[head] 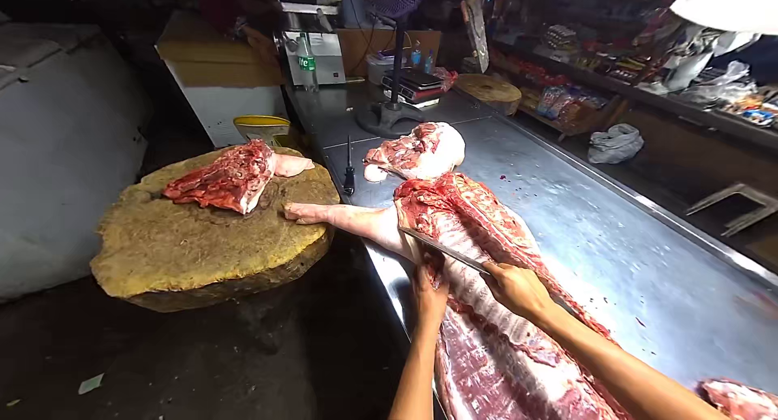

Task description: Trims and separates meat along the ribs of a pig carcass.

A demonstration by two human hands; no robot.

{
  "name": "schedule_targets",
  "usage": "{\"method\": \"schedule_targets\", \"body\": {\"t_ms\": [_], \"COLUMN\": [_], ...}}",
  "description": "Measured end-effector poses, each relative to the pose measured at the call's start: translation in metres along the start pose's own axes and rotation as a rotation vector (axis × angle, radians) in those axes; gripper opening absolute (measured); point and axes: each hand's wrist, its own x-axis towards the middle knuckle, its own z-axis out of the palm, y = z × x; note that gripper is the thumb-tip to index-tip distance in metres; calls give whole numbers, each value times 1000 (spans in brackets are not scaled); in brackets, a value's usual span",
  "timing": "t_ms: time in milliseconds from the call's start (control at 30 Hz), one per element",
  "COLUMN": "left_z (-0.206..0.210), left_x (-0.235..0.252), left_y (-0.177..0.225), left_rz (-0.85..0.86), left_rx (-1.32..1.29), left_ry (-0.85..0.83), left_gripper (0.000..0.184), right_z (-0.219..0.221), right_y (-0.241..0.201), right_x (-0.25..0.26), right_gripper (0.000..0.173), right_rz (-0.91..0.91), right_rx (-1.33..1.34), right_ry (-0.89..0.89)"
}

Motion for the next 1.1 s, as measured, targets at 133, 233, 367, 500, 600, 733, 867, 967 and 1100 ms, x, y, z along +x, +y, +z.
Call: {"method": "schedule_targets", "body": {"t_ms": [133, 233, 367, 500, 600, 733, 867, 967, 1100], "left_z": [-11, -17, -13, -15, -18, -19, -20, -20, -20], "left_x": [12, 12, -1, -4, 2, 2, 2, 4, 2], "left_y": [-10, -11, -4, -6, -8, -9, -6, -5, -9], "left_rz": [-119, -153, -270, -288, -232, -245, -252, -264, -263], "left_rx": [-151, -182, -106, -31, -26, -68, -57, -27, -35], "left_ry": [-157, -186, -70, -158, -181, -201, -196, -209, -201], "left_gripper": [90, 91, 103, 84, 75, 79, 82, 81, 81], "right_z": [-3, -6, -11, -4, -9, -44, -118, -170, -162], "right_y": [6, 8, -2, 4, -4, -43, -101, -146, -153], "right_x": [7, 2, -2, 1, -7, -12, 2, 2, -6], "right_gripper": [37, 39, 38, 41, 41, 37, 32, 21, 17], "right_rz": [107, 124, 116, 154, 79, -241, -640, -926, -977], "right_rx": [-60, -75, -100, -143, -56, 144, 429, 725, 790], "right_ry": [-89, -70, -32, -72, 55, 454, 829, 950, 949]}}
